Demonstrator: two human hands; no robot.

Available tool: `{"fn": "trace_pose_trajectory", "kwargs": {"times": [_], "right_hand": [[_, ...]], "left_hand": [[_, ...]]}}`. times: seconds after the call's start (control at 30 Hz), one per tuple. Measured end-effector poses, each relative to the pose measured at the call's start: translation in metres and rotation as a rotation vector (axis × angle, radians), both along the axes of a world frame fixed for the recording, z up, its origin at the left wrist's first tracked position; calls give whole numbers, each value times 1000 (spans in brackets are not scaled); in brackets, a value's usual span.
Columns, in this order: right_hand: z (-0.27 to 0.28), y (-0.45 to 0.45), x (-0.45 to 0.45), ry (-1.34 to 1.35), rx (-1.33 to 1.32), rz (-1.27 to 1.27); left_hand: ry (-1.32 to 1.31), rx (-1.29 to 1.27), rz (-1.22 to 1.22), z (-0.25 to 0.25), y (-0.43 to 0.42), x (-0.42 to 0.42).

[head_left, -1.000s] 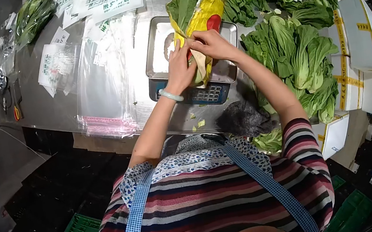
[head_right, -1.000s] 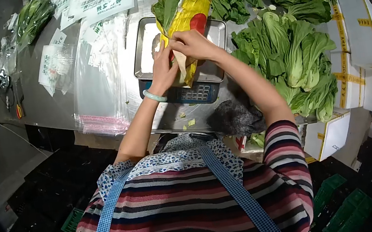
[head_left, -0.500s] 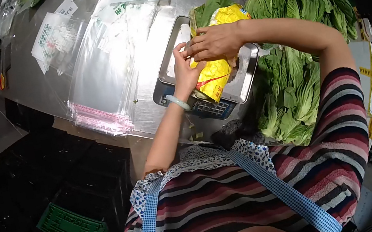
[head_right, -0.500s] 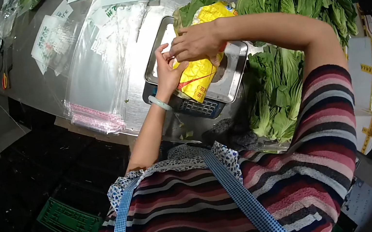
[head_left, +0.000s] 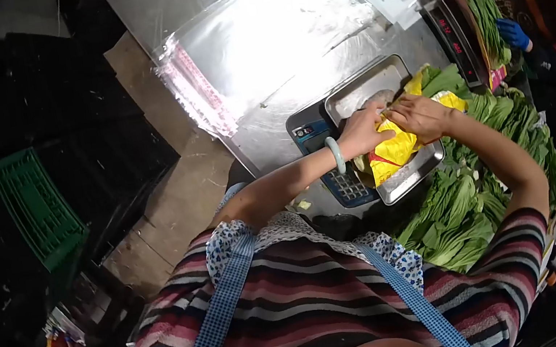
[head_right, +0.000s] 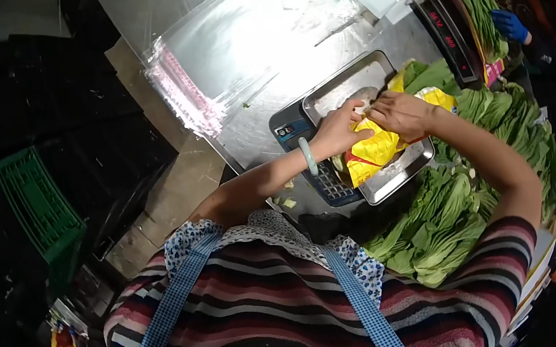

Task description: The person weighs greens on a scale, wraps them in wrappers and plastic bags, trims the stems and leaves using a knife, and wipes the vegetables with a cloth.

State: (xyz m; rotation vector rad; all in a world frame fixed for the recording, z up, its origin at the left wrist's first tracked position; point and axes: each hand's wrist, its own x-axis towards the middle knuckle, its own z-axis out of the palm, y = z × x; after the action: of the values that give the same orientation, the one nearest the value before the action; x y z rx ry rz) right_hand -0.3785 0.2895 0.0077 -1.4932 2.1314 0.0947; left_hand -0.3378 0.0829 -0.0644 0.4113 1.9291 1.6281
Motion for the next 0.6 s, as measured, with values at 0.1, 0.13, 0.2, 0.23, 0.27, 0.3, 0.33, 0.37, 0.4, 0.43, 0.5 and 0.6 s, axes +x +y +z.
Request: {"fn": "trace_pose_trajectory", "kwargs": {"times": [0.1, 0.13, 0.2, 0.23, 0.27, 0.3, 0.33, 0.37, 0.4, 0.43, 0.5, 0.6], "right_hand": [[27, -6, 12, 47, 114, 8], [32, -4, 22, 118, 121, -20], [65, -6, 38, 189, 75, -159], [84, -7, 45, 261, 40, -218], [101, -10, 53, 331, 9, -282], [117, -10, 65, 317, 81, -407], [132, -11, 78, 295, 154, -536], [146, -18, 91, 320, 161, -650], [160, -29, 105, 292, 102, -841], [171, -47, 118, 245, 156, -1033], [173, -82, 148, 234, 145, -1344], [142, -154, 187, 52, -307, -1899]], "left_hand": [[55, 171, -64, -3, -43, -26], [132, -16, 44, 0, -70, -46], [501, -339, 156, -40, -140, -95], [902, -588, -82, -92, -183, -133], [1003, -685, -275, -78, -209, -159], [1110, -750, -467, -62, -234, -185], [1212, -739, -598, -59, -254, -202], [1137, -691, -749, -89, -279, -226], [1059, -651, -899, -116, -285, -244], [1017, -764, -946, -115, -286, -244], [977, -787, -805, -146, -268, -212], [736, -728, -509, -127, -229, -153]]}}
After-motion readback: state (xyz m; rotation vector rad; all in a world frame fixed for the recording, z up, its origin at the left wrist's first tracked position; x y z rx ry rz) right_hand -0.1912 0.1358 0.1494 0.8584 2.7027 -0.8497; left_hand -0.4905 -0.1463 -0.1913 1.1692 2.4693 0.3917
